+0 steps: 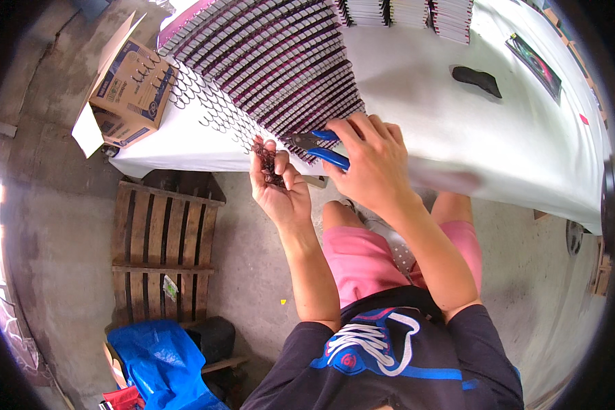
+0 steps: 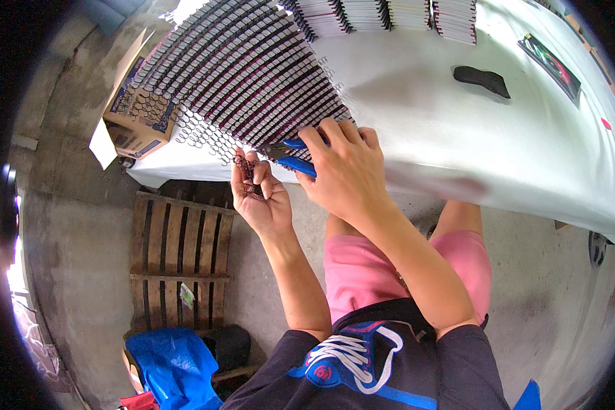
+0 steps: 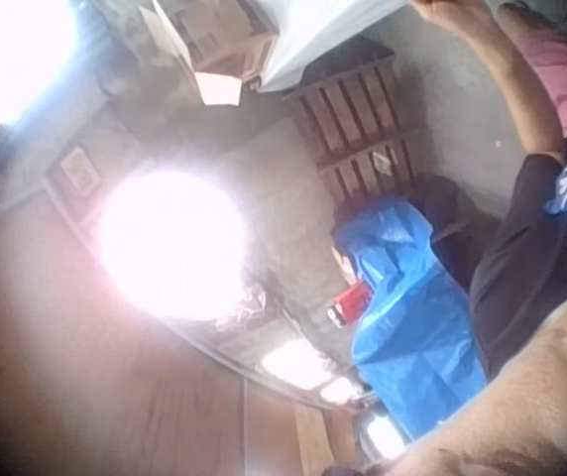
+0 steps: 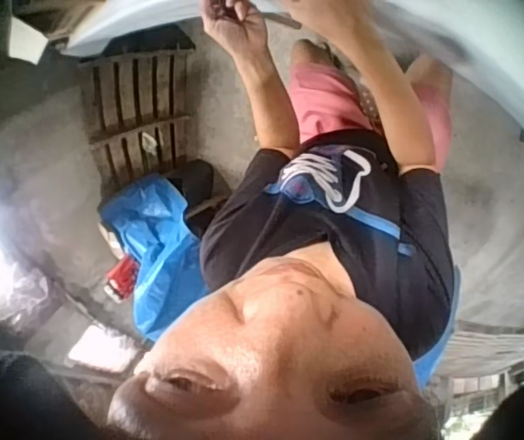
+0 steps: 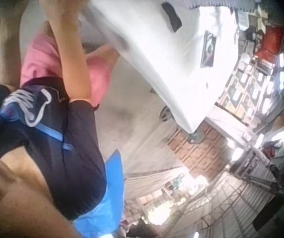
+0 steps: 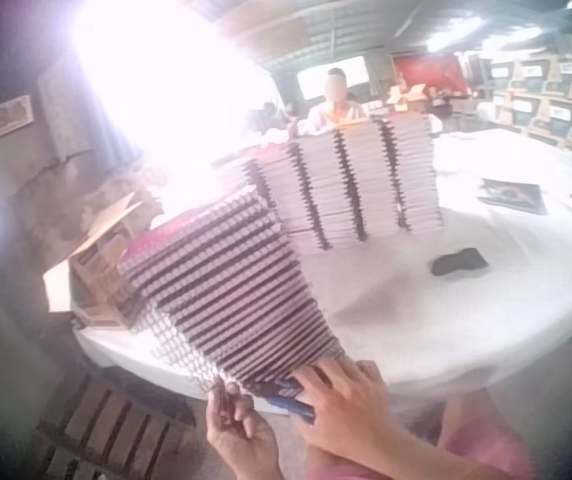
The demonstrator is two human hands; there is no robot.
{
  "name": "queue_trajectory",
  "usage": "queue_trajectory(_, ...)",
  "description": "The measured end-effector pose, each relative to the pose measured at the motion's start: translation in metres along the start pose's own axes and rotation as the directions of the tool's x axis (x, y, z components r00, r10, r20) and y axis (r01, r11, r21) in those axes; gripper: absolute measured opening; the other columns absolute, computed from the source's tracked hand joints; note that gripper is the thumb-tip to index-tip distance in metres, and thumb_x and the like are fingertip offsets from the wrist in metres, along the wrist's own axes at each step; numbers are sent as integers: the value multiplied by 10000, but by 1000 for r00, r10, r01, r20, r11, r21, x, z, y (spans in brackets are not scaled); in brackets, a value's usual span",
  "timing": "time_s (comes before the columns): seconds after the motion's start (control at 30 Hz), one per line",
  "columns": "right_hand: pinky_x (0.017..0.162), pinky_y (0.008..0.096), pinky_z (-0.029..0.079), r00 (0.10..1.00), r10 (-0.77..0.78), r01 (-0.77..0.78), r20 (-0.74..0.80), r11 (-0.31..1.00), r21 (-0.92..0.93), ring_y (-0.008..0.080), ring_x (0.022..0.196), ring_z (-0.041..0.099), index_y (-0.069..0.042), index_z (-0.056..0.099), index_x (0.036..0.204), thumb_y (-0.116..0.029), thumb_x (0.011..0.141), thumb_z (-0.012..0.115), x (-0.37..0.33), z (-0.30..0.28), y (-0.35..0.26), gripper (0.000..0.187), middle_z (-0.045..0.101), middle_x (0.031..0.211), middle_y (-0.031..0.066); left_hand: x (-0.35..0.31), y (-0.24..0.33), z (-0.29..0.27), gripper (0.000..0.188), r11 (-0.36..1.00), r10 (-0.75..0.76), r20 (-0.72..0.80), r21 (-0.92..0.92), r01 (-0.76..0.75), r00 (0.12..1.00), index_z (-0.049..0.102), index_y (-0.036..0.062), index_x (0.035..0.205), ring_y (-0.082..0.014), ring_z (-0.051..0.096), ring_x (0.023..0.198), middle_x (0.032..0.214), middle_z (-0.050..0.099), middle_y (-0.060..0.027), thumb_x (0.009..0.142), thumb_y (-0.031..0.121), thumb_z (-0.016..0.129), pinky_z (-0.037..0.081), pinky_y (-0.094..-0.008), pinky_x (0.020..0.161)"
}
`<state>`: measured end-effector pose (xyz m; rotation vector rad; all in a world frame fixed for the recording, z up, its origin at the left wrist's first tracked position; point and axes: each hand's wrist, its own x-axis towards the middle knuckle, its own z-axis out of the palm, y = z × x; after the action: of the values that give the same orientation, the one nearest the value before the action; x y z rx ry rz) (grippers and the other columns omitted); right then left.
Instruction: The person uses pliers to trim the spiral binding of notebooks one at a time, then stacks them on the table. The person also trims a large stack of notebooks together using pliers.
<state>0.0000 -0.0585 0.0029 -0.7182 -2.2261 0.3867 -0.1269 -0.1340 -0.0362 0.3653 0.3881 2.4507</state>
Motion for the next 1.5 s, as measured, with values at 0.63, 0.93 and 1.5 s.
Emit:
queue_trajectory(0.63, 710, 377, 381, 992, -82, 64, -99, 982, -176, 191, 833, 514, -117, 549, 847, -221, 610, 746, 13, 0, -22, 326, 500, 892, 19, 5, 8, 25, 235, 830, 167, 21, 536, -152, 986, 587, 3, 988, -24, 379, 534, 846, 571, -20, 915, 226, 581, 245, -138, 370)
queue_trajectory(0.93, 731, 366, 418, 994, 87, -84, 61, 995, -55, 233, 813, 571, -107, 590, 888, -212, 634, 731, 15, 7, -14, 309, 588, 784, 47, 2, 8, 28, 228, 737, 216, 40, 648, -190, 976, 592, -7, 1044, -13, 368, 540, 868, 590, -31, 910, 178, 592, 262, -147, 404)
queue_trajectory(1.5, 774, 383, 400, 997, -53, 44, -64, 988, -146, 243, 870, 551, -101, 579, 1021, -215, 634, 740, 19, -5, -25, 434, 567, 908, 58, -3, 24, 37, 281, 617, 241, 78, 757, -215, 967, 606, -2, 1081, 12, 374, 505, 849, 625, -46, 884, 197, 634, 255, -141, 408)
